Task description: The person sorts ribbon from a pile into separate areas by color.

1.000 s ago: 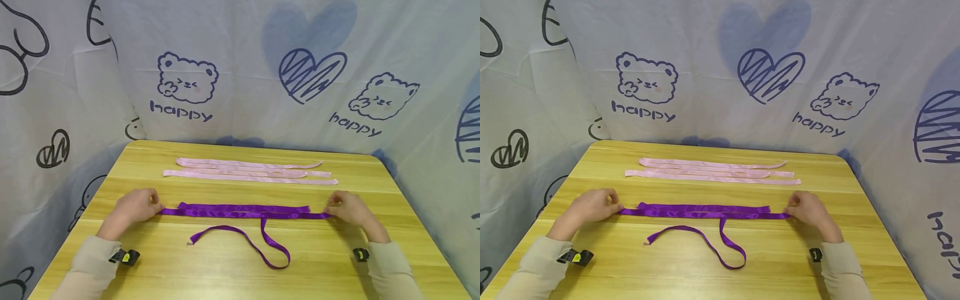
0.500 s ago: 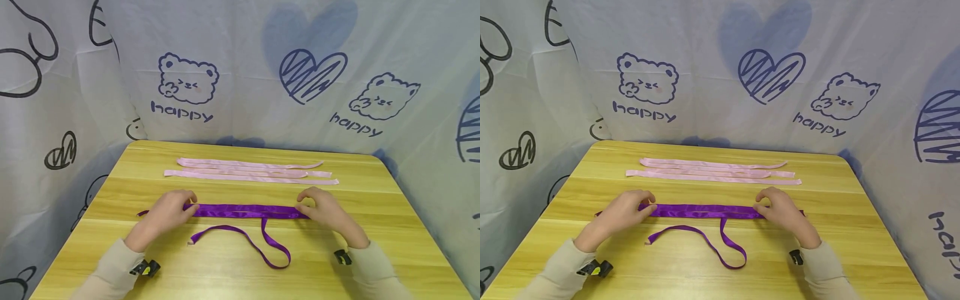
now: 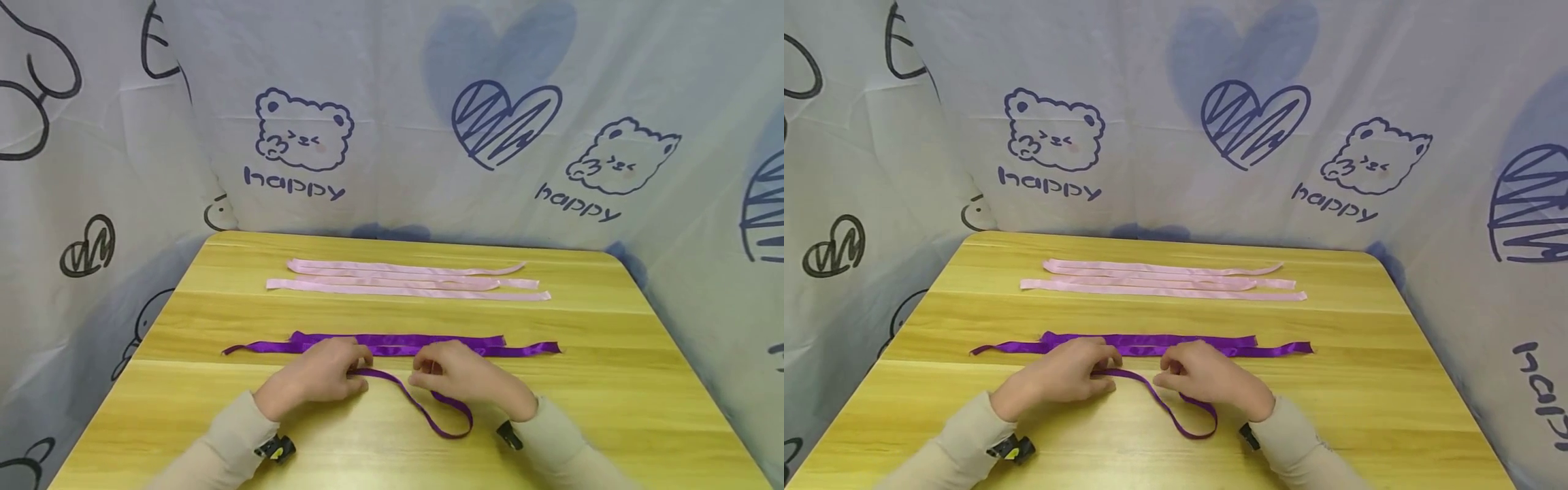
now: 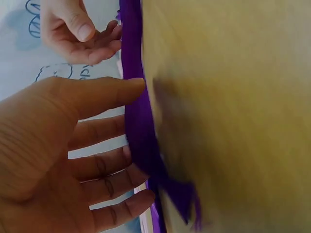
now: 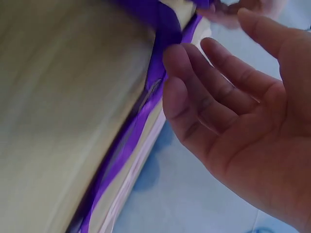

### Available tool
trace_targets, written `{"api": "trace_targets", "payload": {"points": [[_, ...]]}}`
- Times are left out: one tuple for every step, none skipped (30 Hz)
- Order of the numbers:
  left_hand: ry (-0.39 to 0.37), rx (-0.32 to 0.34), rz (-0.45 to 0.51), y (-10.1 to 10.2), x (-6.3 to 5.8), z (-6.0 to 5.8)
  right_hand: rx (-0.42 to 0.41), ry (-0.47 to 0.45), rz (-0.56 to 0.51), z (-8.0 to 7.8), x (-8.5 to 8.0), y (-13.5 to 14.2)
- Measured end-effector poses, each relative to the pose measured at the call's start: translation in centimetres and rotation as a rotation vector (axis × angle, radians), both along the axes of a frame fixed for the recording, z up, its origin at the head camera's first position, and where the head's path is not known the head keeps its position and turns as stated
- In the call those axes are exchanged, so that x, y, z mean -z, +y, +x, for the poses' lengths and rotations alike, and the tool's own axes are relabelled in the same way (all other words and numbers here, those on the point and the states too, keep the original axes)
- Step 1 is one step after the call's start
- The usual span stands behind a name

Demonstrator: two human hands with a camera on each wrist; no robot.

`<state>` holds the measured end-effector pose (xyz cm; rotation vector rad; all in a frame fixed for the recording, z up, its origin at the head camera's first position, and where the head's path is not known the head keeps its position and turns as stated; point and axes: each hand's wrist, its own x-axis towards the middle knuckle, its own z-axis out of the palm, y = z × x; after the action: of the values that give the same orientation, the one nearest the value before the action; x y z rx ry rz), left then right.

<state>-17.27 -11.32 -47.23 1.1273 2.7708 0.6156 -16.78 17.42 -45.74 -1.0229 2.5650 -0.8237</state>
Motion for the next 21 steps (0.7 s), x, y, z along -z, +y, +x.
{"api": "trace_targets", "payload": {"points": [[-0.013, -0.001, -0.005, 0.1, 0.1, 0.0, -0.014, -0.026, 0.005, 0.1, 0.1, -0.4], [-0.024, -0.001, -0.007, 0.3, 0.2, 0.1, -0.026, -0.044, 0.009, 0.2, 0.2, -0.8], [-0.034, 0.0, -0.004, 0.5, 0.3, 0.1, -0.032, -0.054, 0.016, 0.3, 0.4, -1.2], [-0.043, 0.001, -0.001, 0.6, 0.3, 0.1, -0.039, -0.052, 0.023, 0.4, 0.5, -1.5], [-0.051, 0.002, 0.004, 0.7, 0.4, 0.2, -0.044, -0.051, 0.029, 0.4, 0.6, -1.8], [-0.059, 0.007, 0.009, 0.9, 0.4, 0.2, -0.047, -0.048, 0.038, 0.5, 0.6, -2.1], [-0.066, 0.011, 0.011, 1.0, 0.5, 0.3, -0.051, -0.045, 0.048, 0.6, 0.7, -2.3], [-0.07, 0.018, 0.015, 1.1, 0.5, 0.3, -0.055, -0.033, 0.06, 0.6, 0.7, -2.5], [-0.074, 0.024, 0.017, 1.2, 0.5, 0.4, -0.06, -0.026, 0.068, 0.7, 0.7, -2.7], [-0.074, 0.031, 0.02, 1.3, 0.6, 0.4, -0.065, -0.018, 0.077, 0.8, 0.8, -2.9], [-0.072, 0.038, 0.023, 1.3, 0.6, 0.5, -0.069, -0.012, 0.084, 0.8, 0.8, -3.1], [-0.069, 0.043, 0.024, 1.4, 0.6, 0.5, -0.076, -0.008, 0.088, 0.9, 0.8, -3.3], [-0.067, 0.048, 0.025, 1.4, 0.6, 0.5, -0.08, -0.006, 0.092, 0.9, 0.8, -3.4], [-0.065, 0.054, 0.03, 1.5, 0.6, 0.5, -0.083, -0.001, 0.096, 1.0, 0.9, -3.5], [-0.067, 0.06, 0.036, 1.5, 0.6, 0.5, -0.087, 0.003, 0.101, 1.0, 0.9, -3.7], [-0.07, 0.063, 0.041, 1.5, 0.5, 0.5, -0.091, 0.009, 0.107, 1.1, 1.0, -3.7], [-0.076, 0.064, 0.045, 1.5, 0.5, 0.6, -0.094, 0.016, 0.112, 1.1, 1.0, -3.8], [-0.083, 0.063, 0.049, 1.5, 0.4, 0.6, -0.098, 0.023, 0.117, 1.1, 1.0, -3.8], [-0.091, 0.062, 0.054, 1.4, 0.4, 0.5, -0.1, 0.03, 0.125, 1.2, 1.1, -3.8], [-0.098, 0.06, 0.06, 1.3, 0.3, 0.5, -0.103, 0.035, 0.127, 1.2, 1.1, -3.8], [-0.102, 0.059, 0.065, 1.2, 0.2, 0.5, -0.105, 0.036, 0.13, 1.2, 1.1, -3.8]]}}
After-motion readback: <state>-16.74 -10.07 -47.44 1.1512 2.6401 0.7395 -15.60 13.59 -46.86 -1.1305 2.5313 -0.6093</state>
